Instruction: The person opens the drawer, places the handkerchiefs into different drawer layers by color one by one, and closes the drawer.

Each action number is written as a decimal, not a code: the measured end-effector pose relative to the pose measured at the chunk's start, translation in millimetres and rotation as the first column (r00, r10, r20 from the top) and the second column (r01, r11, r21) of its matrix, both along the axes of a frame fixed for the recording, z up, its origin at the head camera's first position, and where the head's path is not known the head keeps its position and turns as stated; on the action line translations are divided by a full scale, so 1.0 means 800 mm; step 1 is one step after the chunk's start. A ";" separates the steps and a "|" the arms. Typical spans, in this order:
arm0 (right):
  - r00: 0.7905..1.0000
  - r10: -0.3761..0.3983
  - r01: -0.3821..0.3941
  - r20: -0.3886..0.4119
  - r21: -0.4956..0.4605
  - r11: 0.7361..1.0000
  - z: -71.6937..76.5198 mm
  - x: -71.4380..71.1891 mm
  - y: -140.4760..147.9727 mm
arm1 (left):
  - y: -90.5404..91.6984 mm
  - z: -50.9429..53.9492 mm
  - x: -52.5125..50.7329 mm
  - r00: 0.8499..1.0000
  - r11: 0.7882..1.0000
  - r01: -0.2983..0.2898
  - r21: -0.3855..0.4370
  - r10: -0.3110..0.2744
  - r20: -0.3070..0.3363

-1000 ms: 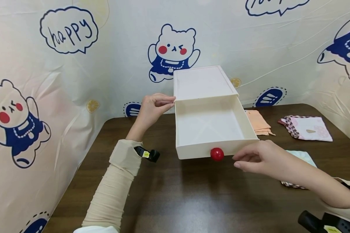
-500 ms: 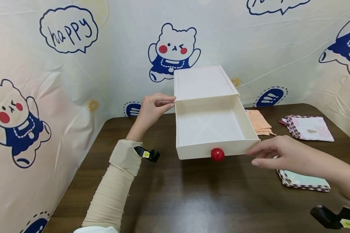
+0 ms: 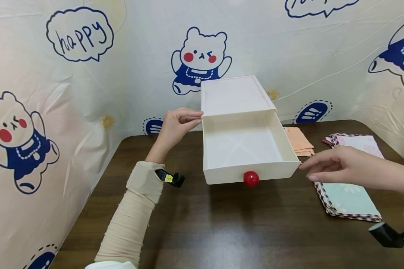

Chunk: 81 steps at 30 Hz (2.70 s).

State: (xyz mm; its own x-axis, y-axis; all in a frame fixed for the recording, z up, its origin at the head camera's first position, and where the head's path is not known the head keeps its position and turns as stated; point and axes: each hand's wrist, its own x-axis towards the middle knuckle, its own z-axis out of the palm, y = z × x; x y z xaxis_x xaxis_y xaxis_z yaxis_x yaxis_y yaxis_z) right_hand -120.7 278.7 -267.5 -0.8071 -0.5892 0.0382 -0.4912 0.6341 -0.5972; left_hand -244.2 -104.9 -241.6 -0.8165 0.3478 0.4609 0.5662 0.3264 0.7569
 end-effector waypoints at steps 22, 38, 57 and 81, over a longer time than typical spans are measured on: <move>0.985 -0.170 0.169 0.002 0.094 0.981 0.006 -0.055 0.028 | -0.001 0.000 0.002 1.000 1.000 -0.005 0.001 0.005 -0.005; 0.979 -0.192 0.184 0.073 0.107 0.977 0.009 -0.087 0.038 | 0.002 0.001 0.004 1.000 1.000 -0.015 -0.010 0.014 -0.011; 0.950 -0.164 0.180 0.266 -0.036 0.983 -0.004 -0.136 0.060 | 0.001 0.001 0.004 1.000 1.000 -0.017 0.001 0.017 0.004; 0.905 -0.290 0.301 0.312 0.014 0.953 -0.030 -0.178 0.095 | 0.001 0.000 0.004 1.000 1.000 -0.029 -0.003 0.029 -0.001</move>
State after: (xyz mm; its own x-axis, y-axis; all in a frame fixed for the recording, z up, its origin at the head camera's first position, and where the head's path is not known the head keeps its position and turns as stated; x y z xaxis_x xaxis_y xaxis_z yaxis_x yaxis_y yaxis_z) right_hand -263.2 354.8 -291.8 -0.9191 -0.3243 -0.2237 -0.0731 0.6983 -0.7120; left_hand -240.8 -103.9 -241.6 -0.8259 0.3255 0.4604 0.5571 0.3449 0.7554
